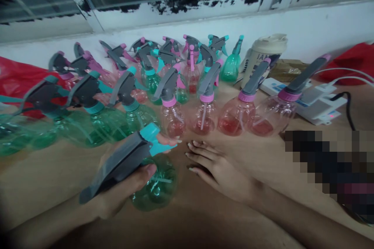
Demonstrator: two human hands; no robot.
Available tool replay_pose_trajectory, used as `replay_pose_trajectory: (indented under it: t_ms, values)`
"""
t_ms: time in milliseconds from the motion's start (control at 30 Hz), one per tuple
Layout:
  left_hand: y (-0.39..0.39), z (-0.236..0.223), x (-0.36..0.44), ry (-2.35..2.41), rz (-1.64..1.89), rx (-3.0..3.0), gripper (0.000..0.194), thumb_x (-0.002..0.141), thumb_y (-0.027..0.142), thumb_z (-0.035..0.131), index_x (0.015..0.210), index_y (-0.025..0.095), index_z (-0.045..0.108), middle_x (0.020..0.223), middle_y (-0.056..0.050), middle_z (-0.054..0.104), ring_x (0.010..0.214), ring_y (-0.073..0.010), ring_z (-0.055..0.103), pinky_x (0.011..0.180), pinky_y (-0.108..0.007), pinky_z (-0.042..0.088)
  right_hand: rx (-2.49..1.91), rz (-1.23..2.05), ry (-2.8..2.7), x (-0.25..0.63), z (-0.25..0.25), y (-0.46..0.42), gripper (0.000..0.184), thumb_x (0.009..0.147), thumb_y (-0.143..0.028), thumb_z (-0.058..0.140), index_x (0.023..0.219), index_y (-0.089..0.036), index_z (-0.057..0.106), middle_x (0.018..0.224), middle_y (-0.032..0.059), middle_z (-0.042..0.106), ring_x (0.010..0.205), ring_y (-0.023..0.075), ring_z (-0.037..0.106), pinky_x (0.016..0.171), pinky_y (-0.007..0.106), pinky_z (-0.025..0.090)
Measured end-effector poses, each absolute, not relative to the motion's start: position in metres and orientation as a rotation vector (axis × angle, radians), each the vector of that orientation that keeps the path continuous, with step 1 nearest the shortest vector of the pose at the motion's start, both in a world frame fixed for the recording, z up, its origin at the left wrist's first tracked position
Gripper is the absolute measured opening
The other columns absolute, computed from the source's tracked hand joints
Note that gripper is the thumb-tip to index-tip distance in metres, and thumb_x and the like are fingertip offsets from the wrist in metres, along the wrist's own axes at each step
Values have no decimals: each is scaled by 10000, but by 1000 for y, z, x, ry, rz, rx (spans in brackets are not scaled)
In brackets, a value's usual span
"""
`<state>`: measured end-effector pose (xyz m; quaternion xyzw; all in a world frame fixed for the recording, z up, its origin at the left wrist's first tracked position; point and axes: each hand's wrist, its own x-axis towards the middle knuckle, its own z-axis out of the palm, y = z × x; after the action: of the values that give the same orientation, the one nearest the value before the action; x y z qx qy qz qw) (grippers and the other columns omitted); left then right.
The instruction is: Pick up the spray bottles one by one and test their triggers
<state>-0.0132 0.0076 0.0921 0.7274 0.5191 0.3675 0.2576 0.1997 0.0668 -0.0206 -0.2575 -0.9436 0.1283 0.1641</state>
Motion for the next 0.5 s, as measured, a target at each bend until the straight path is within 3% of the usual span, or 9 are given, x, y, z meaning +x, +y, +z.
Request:
replay_pose_trajectory:
  t_ms: [133,300,500]
  values:
    - [9,91,-12,1348,1061,1971,70,664,197,509,666,266,511,638,6,549,569,-201,548,565,-360,477,-735,379,-2668,199,-20,66,366,914,-315,443,1264,-224,505,1354,15,482,1286,186,376,1068,429,344]
    - [10,90,-11,1289,1090,1960,202,666,182,502,838,265,569,734,-2,596,632,-193,579,628,-340,507,-731,386,-2654,199,-21,66,361,913,-308,449,1259,-230,511,1348,15,490,1284,192,381,1065,437,344]
    - [7,95,-13,1321,1058,2006,138,686,143,510,790,234,525,730,0,575,651,-173,573,634,-300,493,-715,366,-2668,200,-23,67,366,918,-309,436,1263,-215,511,1356,21,480,1293,188,365,1075,412,334]
